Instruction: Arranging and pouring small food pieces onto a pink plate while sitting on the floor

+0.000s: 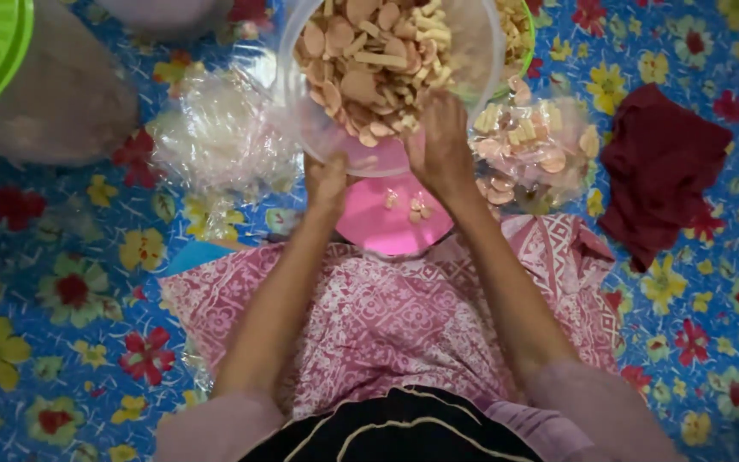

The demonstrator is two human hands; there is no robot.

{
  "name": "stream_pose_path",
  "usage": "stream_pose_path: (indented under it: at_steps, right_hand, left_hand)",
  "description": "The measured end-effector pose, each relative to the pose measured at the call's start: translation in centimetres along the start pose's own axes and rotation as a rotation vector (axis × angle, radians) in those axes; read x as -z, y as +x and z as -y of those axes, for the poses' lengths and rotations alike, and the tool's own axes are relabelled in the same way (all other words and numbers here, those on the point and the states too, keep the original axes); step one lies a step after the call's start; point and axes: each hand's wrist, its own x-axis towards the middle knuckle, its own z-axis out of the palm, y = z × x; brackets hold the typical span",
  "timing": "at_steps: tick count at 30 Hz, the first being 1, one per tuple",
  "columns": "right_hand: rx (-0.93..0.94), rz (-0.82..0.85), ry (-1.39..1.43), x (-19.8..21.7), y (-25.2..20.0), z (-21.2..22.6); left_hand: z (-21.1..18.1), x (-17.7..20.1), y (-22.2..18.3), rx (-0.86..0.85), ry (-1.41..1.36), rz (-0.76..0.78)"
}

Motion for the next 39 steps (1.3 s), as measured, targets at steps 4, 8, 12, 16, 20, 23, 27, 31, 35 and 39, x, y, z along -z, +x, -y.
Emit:
stream_pose_path:
  at_steps: [4, 8, 12, 16, 20, 23, 27, 31, 35, 39]
  right_hand:
    - [-0.19, 0.249, -0.217, -0.2, 3.5, 0.7]
    - [-0.2, 0.263, -0.242, -2.7, 4.1, -0.8]
    - [-0.358, 0.378, -0.36, -5.4, 3.8, -2.2]
    - [-0.329, 0.249, -0.303, -5.1, 4.6, -0.1]
    - [-0.36, 0.397, -0.28, -5.8, 3.9, 0.1]
    - [-0.353, 0.376, -0.226, -5.8, 4.3, -0.1]
    - [-0.279, 0.308, -0.137, -6.0, 4.0, -0.7]
    - [-0.388, 0.423, -0.038, -4.5, 3.8, 1.2]
    - [-0.504, 0.615, -0.005, -2.8, 3.4, 2.5]
    - [-0.396, 0.509, -0.019, -1.0, 1.6, 3.5]
  left_hand:
    - [3.9, 1.6, 3.5, 0.017, -0.136, 0.042]
    - [5.3, 1.5, 4.4, -0.076, -0.271, 0.213]
    - [7.3, 1.6, 6.0, -0.157, -0.283, 0.264]
    - [4.2, 0.7, 4.1, -0.065, -0.182, 0.146]
    - [5.4, 1.3, 4.5, -0.153, -0.234, 0.202]
    - [4.9, 1.0, 4.2, -0.182, -0.246, 0.229]
    - [3.5, 0.4, 3.4, -0.134, -0.07, 0.1]
    - [5.0, 1.0, 4.7, -0.232, 0.075, -0.006]
    - [5.8, 1.0, 5.3, -0.381, 0.011, 0.009]
    - [6.5, 0.8, 5.3, -0.936, 0.447, -0.097]
